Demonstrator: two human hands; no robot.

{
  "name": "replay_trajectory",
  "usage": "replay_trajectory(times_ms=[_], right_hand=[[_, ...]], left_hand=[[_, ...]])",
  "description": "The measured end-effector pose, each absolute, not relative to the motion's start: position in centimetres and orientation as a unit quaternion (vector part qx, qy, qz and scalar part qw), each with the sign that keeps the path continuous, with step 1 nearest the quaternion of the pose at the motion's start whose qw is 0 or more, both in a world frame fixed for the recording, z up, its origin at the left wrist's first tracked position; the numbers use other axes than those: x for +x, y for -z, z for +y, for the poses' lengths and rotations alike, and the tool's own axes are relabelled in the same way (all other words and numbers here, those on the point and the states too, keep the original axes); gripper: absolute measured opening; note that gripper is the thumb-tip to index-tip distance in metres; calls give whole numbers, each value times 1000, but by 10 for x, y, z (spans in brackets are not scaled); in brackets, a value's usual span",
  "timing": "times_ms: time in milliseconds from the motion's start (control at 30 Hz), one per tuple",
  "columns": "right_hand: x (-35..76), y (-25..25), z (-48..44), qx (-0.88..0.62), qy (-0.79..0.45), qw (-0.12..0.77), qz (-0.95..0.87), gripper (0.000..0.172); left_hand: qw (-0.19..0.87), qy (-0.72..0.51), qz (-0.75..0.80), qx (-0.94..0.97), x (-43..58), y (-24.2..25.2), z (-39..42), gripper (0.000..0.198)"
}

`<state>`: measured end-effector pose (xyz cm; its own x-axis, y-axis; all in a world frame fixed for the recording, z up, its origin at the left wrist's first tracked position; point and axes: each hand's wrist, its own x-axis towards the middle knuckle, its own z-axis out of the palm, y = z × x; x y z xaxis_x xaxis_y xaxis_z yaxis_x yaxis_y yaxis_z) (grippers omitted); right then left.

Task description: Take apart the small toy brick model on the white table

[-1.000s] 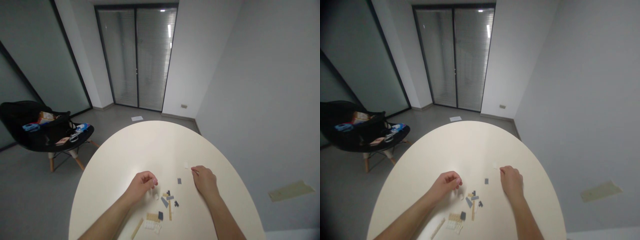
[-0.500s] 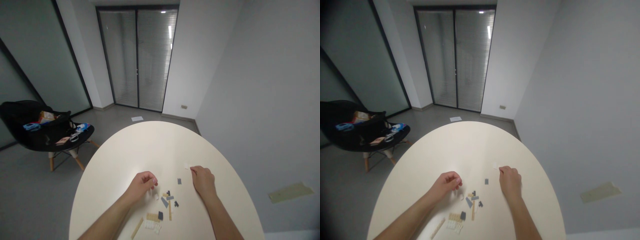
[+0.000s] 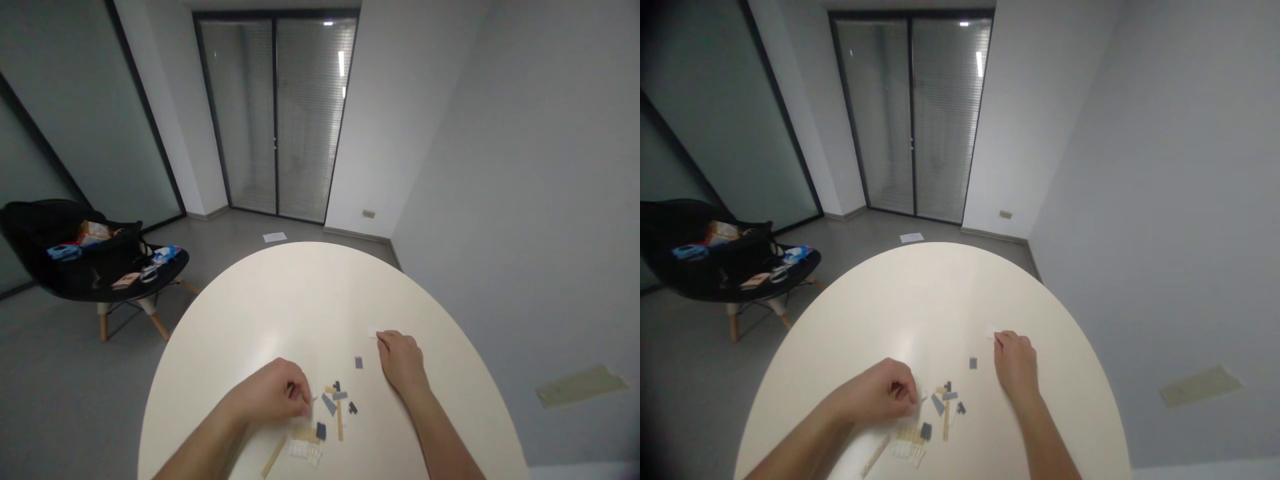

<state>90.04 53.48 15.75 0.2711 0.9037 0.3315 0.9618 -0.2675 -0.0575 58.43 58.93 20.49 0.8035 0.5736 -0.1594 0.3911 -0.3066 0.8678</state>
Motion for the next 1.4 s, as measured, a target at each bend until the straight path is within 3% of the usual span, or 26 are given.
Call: replay_trajectory(times_ms=[100, 300, 633, 767, 967, 1200, 1400], right_hand=[[900, -158, 535, -786, 118, 131, -592, 28], [900, -158, 535, -776, 117, 182, -592, 29], [898, -159, 534, -760, 97, 222, -603, 33], [895, -160, 534, -756, 97, 241, -601, 32], [891, -163, 532, -747, 101, 262, -603, 30], [864, -176, 527, -698, 59, 337, -629, 24], [818, -186, 521, -590, -44, 333, -734, 15]], left_hand=[[468, -39, 270, 841, 579, -212, 588, 16], [384, 8, 250, 889, 582, -198, 581, 46], [350, -15, 288, 891, 590, -206, 579, 24], [352, -49, 301, 885, 591, -210, 584, 24], [339, -52, 298, 891, 591, -216, 581, 6], [349, -47, 260, 899, 593, -211, 579, 9], [357, -59, 236, 902, 593, -204, 579, 13]])
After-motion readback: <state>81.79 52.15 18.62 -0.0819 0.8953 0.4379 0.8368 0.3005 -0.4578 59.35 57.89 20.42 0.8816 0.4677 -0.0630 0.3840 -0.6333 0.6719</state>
